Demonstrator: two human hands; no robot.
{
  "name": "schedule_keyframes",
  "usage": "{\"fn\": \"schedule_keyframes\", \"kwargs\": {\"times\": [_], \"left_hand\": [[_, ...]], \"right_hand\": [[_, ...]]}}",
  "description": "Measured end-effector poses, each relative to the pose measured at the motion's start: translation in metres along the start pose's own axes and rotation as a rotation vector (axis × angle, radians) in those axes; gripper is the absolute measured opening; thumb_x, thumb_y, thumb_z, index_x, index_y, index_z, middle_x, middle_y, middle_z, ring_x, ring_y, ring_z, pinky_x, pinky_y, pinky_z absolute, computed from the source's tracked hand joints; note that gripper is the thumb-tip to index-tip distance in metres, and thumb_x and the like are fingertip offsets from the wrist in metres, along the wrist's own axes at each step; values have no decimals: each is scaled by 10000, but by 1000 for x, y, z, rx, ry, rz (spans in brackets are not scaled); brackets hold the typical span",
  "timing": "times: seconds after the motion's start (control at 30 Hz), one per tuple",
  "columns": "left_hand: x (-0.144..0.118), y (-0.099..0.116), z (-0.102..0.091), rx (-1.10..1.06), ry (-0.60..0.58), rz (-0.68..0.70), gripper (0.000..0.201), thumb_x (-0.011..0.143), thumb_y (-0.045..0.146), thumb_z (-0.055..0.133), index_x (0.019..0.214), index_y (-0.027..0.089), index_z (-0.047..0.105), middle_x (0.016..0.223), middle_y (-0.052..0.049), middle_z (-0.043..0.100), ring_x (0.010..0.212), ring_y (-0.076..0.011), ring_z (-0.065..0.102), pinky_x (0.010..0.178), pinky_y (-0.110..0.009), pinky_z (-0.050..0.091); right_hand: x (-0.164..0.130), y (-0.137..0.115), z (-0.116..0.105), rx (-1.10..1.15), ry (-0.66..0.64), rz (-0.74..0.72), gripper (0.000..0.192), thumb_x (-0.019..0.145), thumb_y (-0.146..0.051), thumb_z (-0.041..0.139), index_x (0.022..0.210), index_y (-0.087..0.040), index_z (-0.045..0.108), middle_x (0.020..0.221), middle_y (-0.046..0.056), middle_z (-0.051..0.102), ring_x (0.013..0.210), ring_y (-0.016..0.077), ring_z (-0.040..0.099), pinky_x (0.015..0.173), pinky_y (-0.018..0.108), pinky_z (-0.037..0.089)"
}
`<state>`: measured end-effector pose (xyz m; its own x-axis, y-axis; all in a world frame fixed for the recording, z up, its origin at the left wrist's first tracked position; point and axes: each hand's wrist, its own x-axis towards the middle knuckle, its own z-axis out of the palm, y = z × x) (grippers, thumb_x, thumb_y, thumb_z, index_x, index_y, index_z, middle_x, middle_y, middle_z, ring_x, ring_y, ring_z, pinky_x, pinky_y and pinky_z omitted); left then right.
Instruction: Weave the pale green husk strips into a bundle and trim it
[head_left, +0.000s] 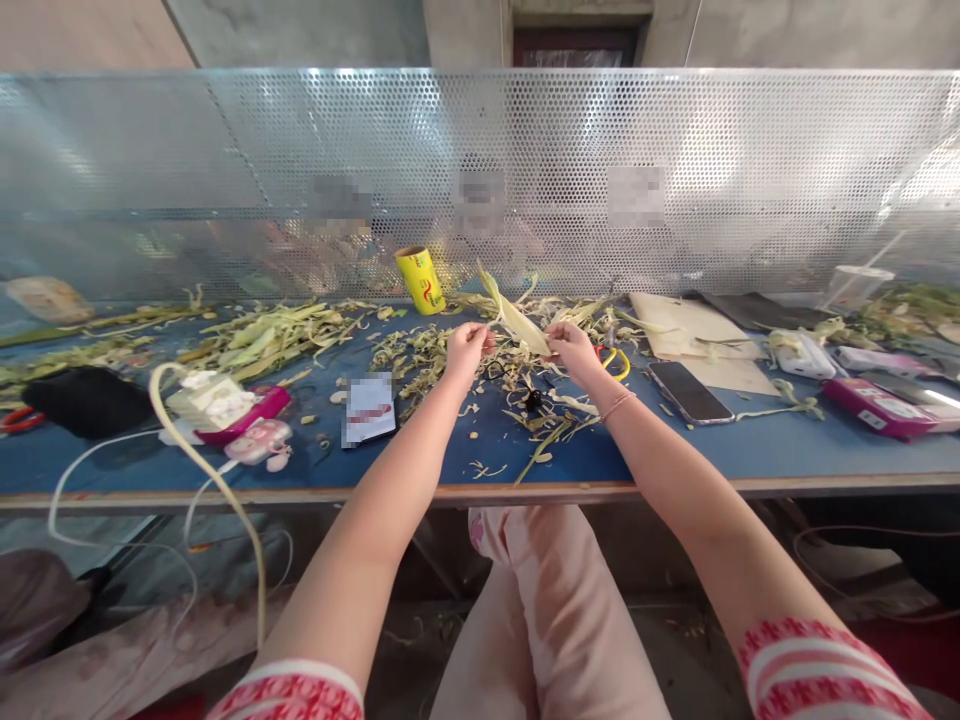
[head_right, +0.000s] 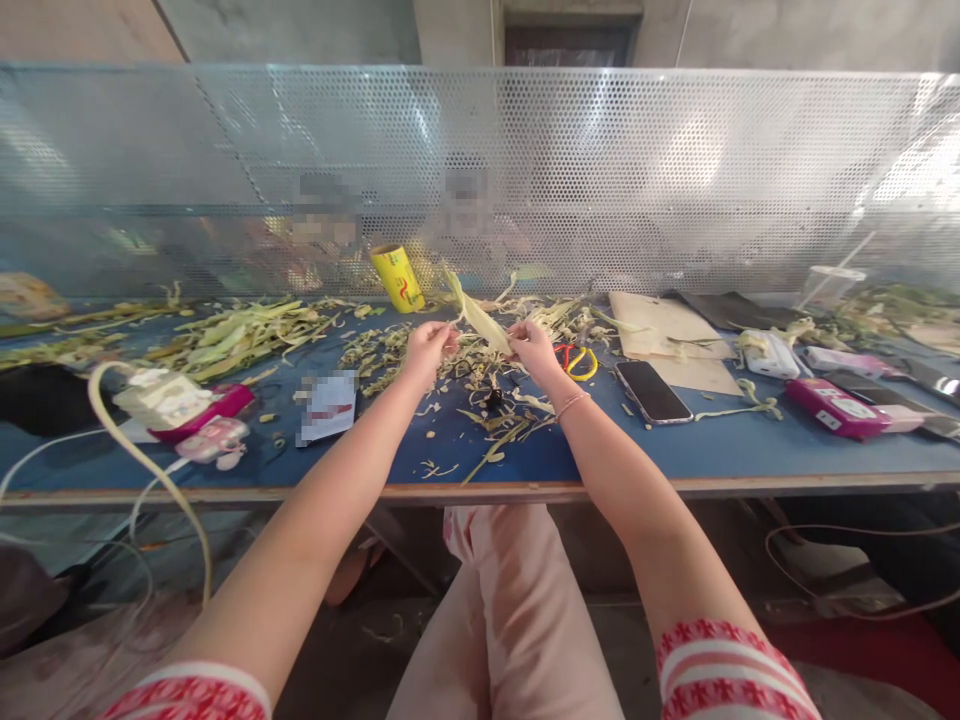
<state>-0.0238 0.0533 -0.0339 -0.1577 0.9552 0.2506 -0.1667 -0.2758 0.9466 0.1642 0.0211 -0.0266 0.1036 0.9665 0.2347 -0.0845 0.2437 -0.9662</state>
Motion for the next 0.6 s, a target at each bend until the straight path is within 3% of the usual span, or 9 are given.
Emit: {"fn": "schedule_keyframes", "kwargs": {"times": [0.2,0.3,0.37,0.47,0.6], "left_hand": [[11,6,-13,-230,301,-7,75,815,146,503,742,157,515,579,35,547,476,-54,502,547,-188,447],[16,7,-19,-273,419,-28,106,818,106,470,733,163,493,551,56,493,459,-43,475,541,-173,440],[17,6,-21,-267,469,-32,107,807,93,471,731,166,490,577,51,502,478,-45,487,550,-177,447],[14,4,-20,-231,427,-68,96,815,115,464,746,177,489,630,33,534,495,-63,507,546,-200,458],[8,5,-15,-230,335,-188,108,837,112,408,786,193,458,657,15,572,510,-87,539,538,-216,472]], "right_hand": [[20,-8,-39,113,272,-33,83,614,-123,543,643,-180,490,619,-50,486,537,68,483,476,187,439],[31,-10,-66,281,503,-131,132,665,-140,555,638,-193,437,608,-63,441,540,47,467,520,166,455],[37,-9,-78,343,590,-142,174,700,-146,552,652,-209,397,621,-62,423,549,54,465,538,180,480],[41,-4,-83,291,558,-100,165,735,-116,520,691,-214,395,695,-45,461,597,55,493,609,202,513],[44,8,-72,164,469,-39,156,698,-84,533,744,-208,449,742,-33,491,625,73,528,651,250,530]]}}
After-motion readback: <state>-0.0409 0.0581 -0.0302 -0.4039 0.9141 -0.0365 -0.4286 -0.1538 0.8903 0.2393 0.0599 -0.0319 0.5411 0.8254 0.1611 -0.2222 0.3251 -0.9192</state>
